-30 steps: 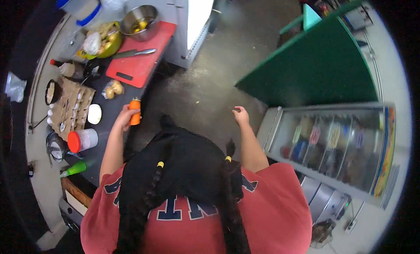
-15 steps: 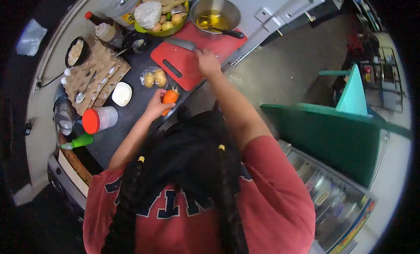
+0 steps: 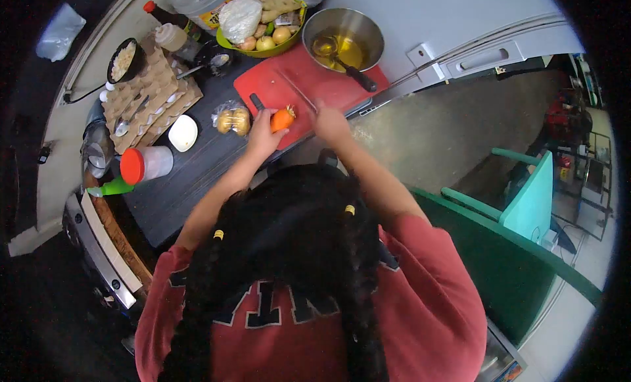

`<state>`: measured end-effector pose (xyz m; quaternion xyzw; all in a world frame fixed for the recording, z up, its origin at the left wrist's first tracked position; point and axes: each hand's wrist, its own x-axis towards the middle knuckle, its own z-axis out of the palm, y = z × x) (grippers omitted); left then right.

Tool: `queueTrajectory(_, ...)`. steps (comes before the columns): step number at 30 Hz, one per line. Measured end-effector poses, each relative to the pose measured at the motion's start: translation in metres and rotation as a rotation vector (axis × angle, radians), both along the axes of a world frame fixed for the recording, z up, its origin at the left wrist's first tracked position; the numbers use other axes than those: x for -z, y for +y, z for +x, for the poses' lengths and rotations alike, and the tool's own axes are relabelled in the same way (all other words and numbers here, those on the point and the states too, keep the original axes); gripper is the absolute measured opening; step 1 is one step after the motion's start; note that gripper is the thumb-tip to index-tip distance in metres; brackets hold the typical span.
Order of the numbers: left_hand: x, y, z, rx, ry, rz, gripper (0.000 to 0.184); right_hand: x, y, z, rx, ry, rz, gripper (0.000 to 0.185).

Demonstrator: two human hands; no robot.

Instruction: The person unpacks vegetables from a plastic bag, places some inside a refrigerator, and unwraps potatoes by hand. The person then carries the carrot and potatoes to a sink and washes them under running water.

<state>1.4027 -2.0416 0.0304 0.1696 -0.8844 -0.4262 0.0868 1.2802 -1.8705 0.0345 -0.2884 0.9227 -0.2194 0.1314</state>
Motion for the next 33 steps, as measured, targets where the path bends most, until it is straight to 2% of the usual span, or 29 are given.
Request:
queueTrajectory(3, 0.017, 0.013, -0.021, -0.015, 0.016, -0.11, 0.054, -0.015, 0.032, 0.015, -0.034, -0.121, 0.129, 0.03)
queueTrajectory(5, 0.023, 0.017, -0.025, -0.002, -0.068, -0.296, 0.048, -0.032, 0.046, 0.023, -0.083, -0.154, 0.186, 0.031)
queueTrajectory(8, 0.023, 0.02, -0.028, -0.003, -0.119, -0.439, 0.048, -0.049, 0.052, 0.026, -0.162, -0.178, 0.242, 0.035)
queueTrajectory(12, 0.019, 0.019, -0.029, 0.037, -0.162, -0.458, 0.049, -0.047, 0.055, 0.024, -0.263, -0.186, 0.267, 0.044)
queueTrajectory(16, 0.017, 0.018, -0.032, 0.046, -0.182, -0.413, 0.048, -0.053, 0.051, 0.022, -0.286, -0.261, 0.293, 0.044)
queueTrajectory(25, 0.021, 0.019, -0.034, 0.069, -0.193, -0.449, 0.051, -0.058, 0.042, 0.022, -0.257, -0.311, 0.362, 0.031)
queueTrajectory(30, 0.027, 0.018, -0.036, 0.09, -0.214, -0.492, 0.054, -0.058, 0.04, 0.018, -0.26, -0.344, 0.306, 0.026)
queueTrajectory(33, 0.024, 0.017, -0.037, 0.106, -0.16, -0.526, 0.049, -0.041, 0.039, 0.016, -0.271, -0.336, 0.255, 0.026)
